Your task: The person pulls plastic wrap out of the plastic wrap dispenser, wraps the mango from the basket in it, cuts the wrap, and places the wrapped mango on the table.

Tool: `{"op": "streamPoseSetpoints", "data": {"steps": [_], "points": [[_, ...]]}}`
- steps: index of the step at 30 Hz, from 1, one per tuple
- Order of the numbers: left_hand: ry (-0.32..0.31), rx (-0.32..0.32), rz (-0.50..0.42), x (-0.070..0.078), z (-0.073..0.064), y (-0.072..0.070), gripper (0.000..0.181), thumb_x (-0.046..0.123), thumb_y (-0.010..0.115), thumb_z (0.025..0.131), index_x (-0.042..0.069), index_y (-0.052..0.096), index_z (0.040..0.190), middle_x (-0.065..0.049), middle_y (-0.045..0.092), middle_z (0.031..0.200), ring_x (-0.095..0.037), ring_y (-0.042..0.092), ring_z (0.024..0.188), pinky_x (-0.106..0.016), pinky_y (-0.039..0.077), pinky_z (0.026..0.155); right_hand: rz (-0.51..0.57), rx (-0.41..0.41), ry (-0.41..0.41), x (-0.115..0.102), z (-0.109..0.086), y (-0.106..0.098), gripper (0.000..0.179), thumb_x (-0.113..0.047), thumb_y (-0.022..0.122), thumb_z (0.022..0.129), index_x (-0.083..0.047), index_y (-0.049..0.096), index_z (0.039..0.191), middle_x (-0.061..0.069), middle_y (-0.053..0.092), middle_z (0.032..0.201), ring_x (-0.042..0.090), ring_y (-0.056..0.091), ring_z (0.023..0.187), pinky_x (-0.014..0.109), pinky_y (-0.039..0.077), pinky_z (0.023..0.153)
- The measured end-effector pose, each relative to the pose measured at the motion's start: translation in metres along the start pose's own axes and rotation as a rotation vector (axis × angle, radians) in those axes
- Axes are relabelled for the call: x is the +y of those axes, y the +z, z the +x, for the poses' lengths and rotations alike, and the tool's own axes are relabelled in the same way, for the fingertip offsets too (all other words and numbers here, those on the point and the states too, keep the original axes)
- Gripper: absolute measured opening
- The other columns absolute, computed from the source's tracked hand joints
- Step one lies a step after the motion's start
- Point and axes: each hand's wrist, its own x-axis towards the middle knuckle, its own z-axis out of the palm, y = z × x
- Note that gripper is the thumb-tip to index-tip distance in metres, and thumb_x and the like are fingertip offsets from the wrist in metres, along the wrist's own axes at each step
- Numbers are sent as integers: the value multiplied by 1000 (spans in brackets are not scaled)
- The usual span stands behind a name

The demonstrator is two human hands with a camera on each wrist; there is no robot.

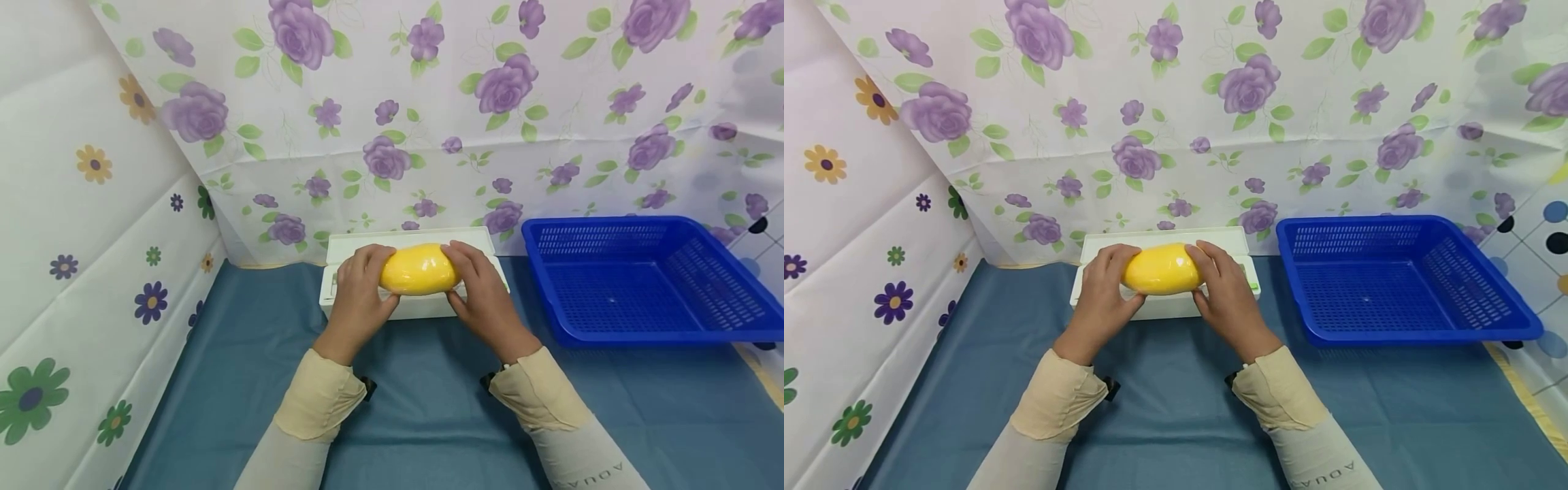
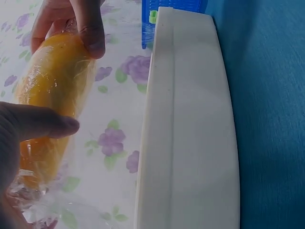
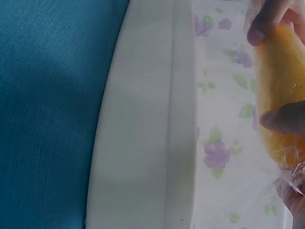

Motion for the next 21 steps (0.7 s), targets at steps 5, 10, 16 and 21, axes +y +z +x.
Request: {"op": "streamPoseSetpoints", "data": {"steps": [5,10,16,21], "points": [[25,43,-16,-1,0,-1,67,9,85,78,16,52,136,-10,50,136,-28,51,127,-58,34,113,-1,20,8,-2,1,0,79,3,82,79,-12,44,147,19,47,148,37,53,130,53,45,111],[31,53,-16,0,0,-3,68,9,86,77,15,52,137,-10,50,137,-29,51,127,-58,33,114,-5,33,12,-4,2,-1,80,3,82,79,-14,44,147,17,47,148,37,54,130,52,45,111],[42,69,-18,5,0,-7,69,8,86,77,14,53,137,-11,50,137,-31,51,127,-58,33,114,4,55,0,-5,3,-4,80,5,81,79,-14,45,148,17,48,148,36,53,130,52,45,111],[53,86,-14,8,0,-11,69,8,86,76,15,54,137,-11,50,138,-31,51,128,-57,32,115,9,63,-7,-8,3,-9,79,4,81,80,-14,45,148,17,48,149,36,53,130,51,45,111]]}}
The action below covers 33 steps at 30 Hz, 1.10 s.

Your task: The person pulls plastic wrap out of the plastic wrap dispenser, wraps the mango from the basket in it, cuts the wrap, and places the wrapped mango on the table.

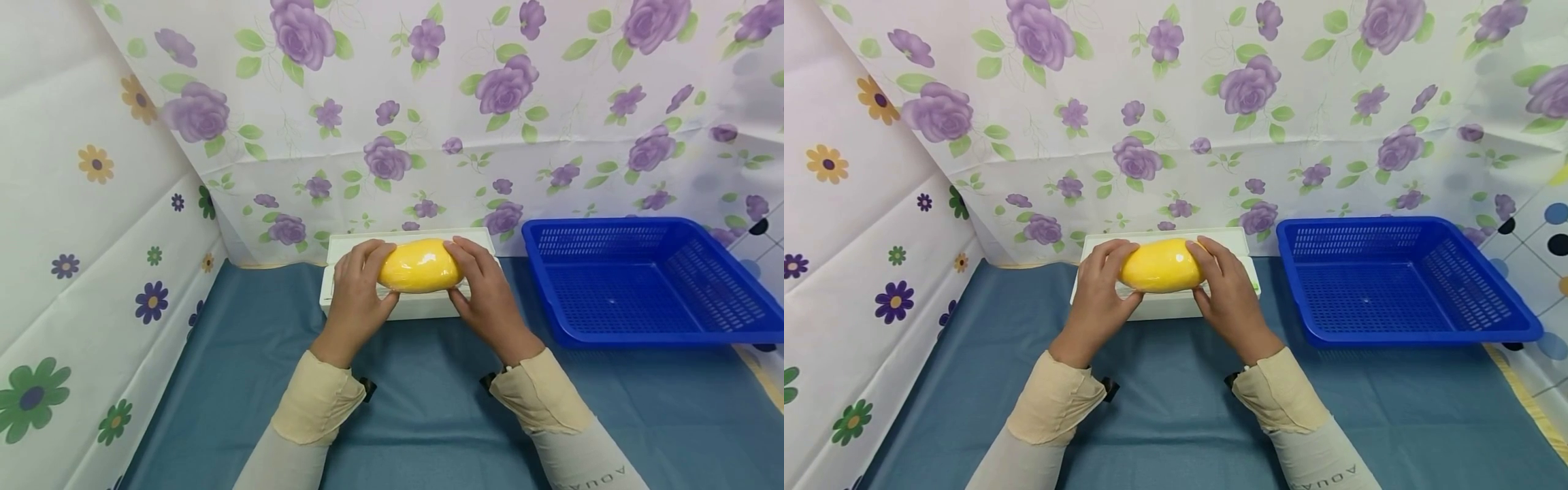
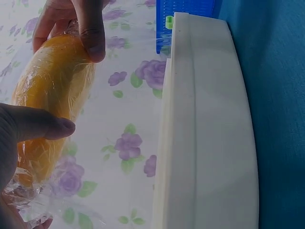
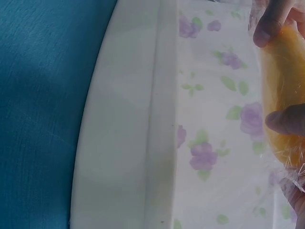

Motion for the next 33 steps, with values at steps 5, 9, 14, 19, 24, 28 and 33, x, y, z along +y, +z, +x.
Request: {"op": "streamPoseSetpoints", "data": {"steps": [5,9,14,19,24,28,33], "points": [[11,11,1,2,1,-3,70,7,87,76,15,54,137,-11,50,138,-31,51,129,-56,32,115,-1,0,7,-3,0,-4,79,4,80,81,-15,45,148,16,48,149,35,53,131,51,45,111],[19,15,1,4,0,-5,70,8,87,76,15,53,137,-11,50,139,-31,51,129,-55,32,115,-3,5,9,-6,1,-6,79,5,80,80,-15,45,148,16,48,149,35,53,131,51,45,111],[37,28,2,6,0,-8,71,8,87,76,14,53,137,-12,50,139,-31,50,129,-55,32,115,-4,18,6,-8,2,-9,79,6,80,80,-14,45,148,16,48,149,35,53,131,50,46,110],[51,43,-1,8,1,-11,72,7,87,75,14,53,138,-12,50,140,-31,50,129,-55,33,114,-5,28,1,-9,3,-11,81,8,80,79,-14,46,149,16,47,150,34,52,133,50,46,110],[52,53,-4,10,1,-13,71,7,87,74,14,54,137,-12,50,140,-31,50,129,-56,33,114,-10,36,-6,-10,3,-12,82,9,79,79,-13,45,149,16,45,152,33,51,134,49,47,110],[56,58,-7,12,2,-15,71,6,87,74,13,54,137,-12,50,140,-31,51,128,-56,32,114,-12,46,-10,-12,3,-14,82,10,79,78,-13,45,149,15,45,152,33,51,134,49,47,109],[66,67,-13,15,2,-19,72,6,87,74,13,54,137,-13,50,140,-32,50,128,-57,32,114,-9,54,-16,-14,4,-17,83,11,79,78,-14,45,149,15,45,152,33,51,135,49,48,108]]}}
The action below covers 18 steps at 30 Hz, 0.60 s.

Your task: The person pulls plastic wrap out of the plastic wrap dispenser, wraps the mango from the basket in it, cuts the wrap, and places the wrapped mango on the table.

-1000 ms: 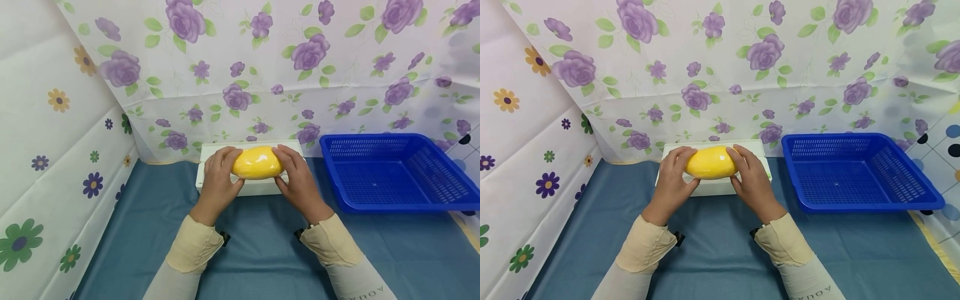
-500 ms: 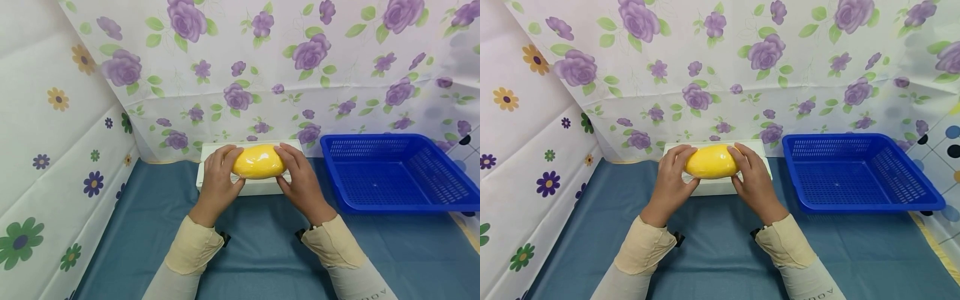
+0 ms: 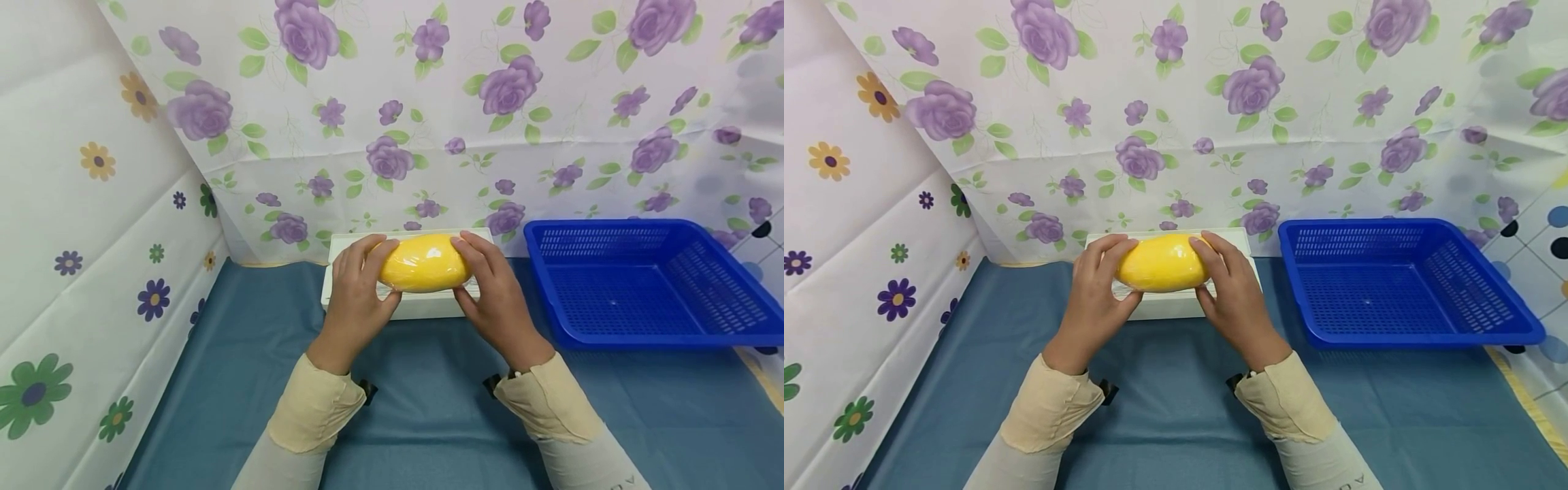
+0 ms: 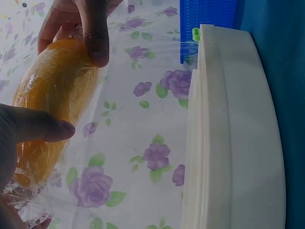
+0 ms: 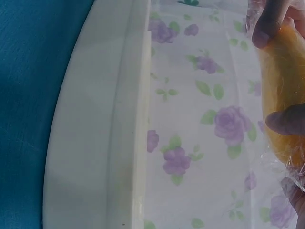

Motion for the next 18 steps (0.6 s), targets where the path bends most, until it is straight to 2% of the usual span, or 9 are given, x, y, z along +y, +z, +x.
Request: {"op": "streamPoseSetpoints", "data": {"steps": [18], "points": [[46,43,-28,9,1,-10,71,3,86,74,12,55,137,-14,49,142,-33,50,125,-57,34,112,7,17,-25,-8,3,-12,79,10,78,80,-13,45,149,16,44,153,32,50,136,47,48,109]]}}
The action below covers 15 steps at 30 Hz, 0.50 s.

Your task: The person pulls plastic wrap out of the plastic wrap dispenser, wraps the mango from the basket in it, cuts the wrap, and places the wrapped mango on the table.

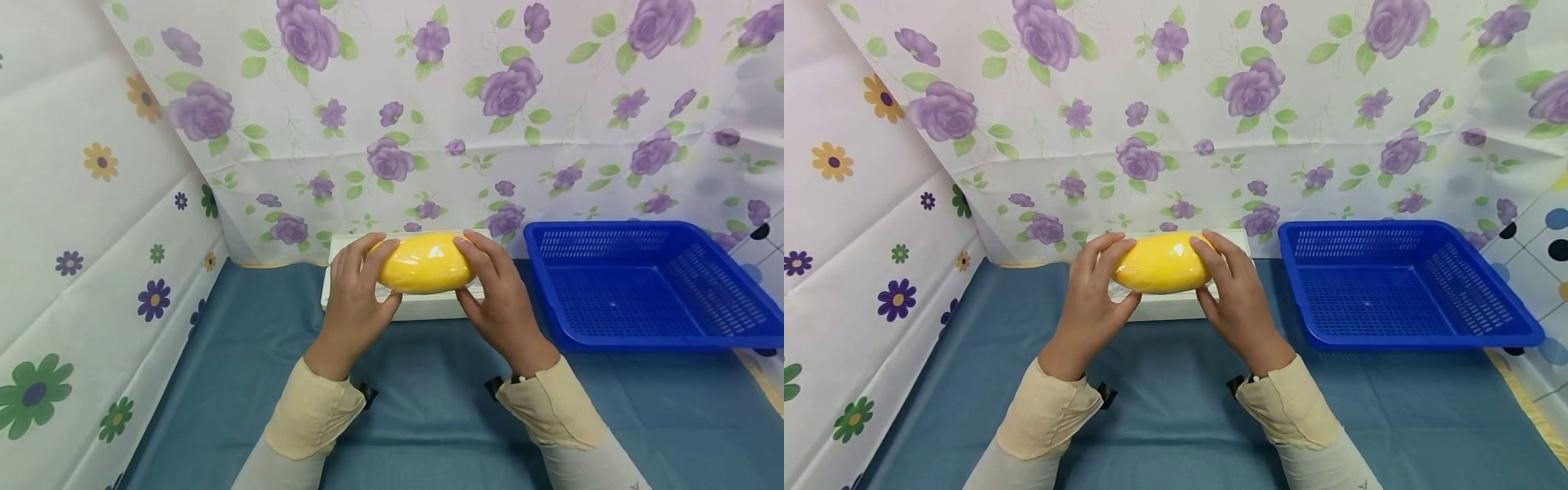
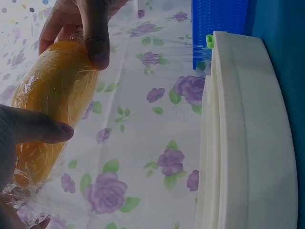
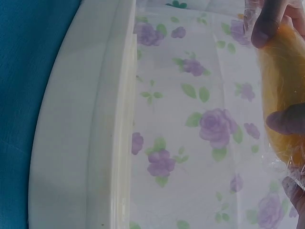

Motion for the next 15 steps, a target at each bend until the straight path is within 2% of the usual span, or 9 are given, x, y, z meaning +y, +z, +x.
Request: {"op": "streamPoseSetpoints", "data": {"steps": [15], "points": [[40,38,-13,6,1,-8,69,2,85,75,12,55,137,-14,49,141,-33,50,126,-57,35,111,0,16,-20,-9,3,-10,77,10,78,79,-10,47,147,17,45,152,32,50,137,45,48,109]]}}
